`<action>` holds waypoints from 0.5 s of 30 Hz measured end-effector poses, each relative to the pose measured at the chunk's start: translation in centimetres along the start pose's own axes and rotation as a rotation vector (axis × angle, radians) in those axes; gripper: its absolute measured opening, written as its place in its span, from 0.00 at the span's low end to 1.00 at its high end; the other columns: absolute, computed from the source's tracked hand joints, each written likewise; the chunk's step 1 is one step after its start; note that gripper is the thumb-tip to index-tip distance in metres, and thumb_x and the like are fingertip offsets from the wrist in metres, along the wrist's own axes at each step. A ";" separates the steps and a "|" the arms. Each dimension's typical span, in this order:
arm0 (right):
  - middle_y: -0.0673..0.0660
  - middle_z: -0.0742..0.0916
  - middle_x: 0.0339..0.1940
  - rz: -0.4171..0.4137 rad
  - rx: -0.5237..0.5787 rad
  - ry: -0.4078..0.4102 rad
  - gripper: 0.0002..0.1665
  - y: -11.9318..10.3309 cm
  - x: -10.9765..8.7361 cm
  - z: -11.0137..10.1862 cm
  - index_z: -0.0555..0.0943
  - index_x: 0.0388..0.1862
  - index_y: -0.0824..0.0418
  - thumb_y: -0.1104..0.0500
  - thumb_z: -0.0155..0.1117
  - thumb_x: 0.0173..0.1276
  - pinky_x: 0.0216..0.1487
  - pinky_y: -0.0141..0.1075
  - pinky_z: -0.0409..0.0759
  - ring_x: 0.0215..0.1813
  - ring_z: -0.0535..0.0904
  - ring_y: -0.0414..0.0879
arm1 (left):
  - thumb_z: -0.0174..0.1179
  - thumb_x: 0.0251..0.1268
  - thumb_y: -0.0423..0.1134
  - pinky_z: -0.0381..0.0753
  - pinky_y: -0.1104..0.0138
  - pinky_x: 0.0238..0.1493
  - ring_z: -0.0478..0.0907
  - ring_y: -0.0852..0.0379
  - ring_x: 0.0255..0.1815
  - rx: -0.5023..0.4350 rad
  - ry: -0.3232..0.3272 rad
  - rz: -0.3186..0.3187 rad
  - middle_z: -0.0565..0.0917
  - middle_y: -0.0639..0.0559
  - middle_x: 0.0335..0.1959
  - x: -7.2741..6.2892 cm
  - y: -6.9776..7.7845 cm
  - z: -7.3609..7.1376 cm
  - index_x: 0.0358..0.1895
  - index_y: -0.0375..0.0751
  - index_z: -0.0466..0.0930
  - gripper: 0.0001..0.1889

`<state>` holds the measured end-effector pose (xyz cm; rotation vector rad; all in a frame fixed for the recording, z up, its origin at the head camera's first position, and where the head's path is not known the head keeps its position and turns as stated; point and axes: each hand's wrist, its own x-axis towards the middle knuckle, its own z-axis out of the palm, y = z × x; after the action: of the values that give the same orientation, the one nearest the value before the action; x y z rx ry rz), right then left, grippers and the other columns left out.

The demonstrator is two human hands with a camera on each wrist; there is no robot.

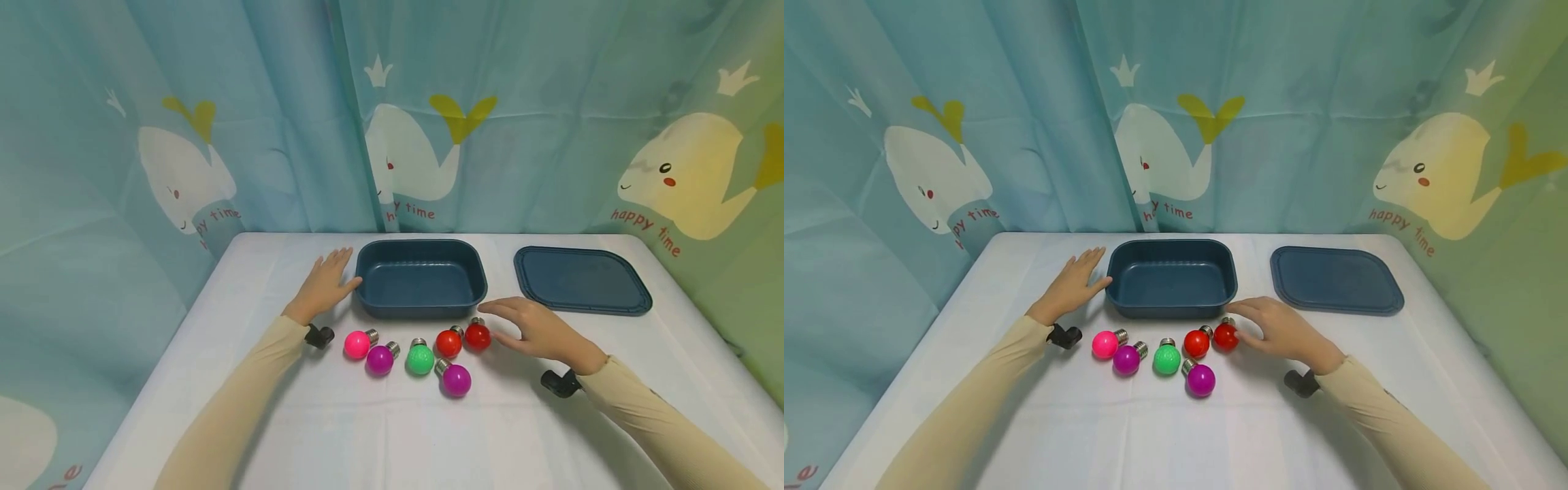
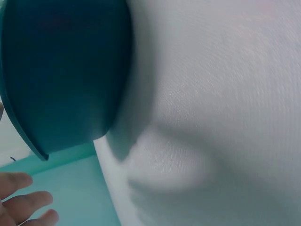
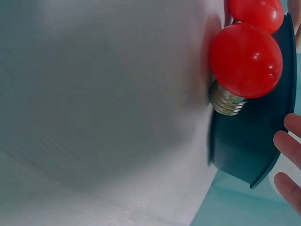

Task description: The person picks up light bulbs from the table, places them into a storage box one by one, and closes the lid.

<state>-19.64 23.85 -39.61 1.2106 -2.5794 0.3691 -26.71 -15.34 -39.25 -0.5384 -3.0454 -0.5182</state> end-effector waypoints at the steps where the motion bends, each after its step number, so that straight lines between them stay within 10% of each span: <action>1: 0.56 0.86 0.49 0.008 0.004 -0.006 0.26 0.0 0.0 0.1 0.80 0.54 0.60 0.56 0.69 0.54 0.49 0.46 0.83 0.50 0.82 0.51 | 0.49 0.69 0.53 0.45 0.45 0.75 0.50 0.40 0.75 -0.010 -0.001 0.001 0.56 0.37 0.74 0.0 0.0 0.0 0.73 0.34 0.49 0.38; 15: 0.55 0.86 0.51 0.044 0.087 -0.098 0.23 0.9 0.1 1.2 0.80 0.53 0.61 0.58 0.67 0.57 0.53 0.47 0.81 0.53 0.82 0.50 | 0.52 0.69 0.47 0.57 0.48 0.72 0.57 0.38 0.72 -0.301 -0.060 -0.021 0.59 0.35 0.72 0.3 0.4 0.2 0.73 0.34 0.48 0.37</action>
<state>-20.60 23.91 -40.76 1.2313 -2.7028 0.4462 -26.90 -14.82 -39.35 -0.5368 -3.0476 -0.9882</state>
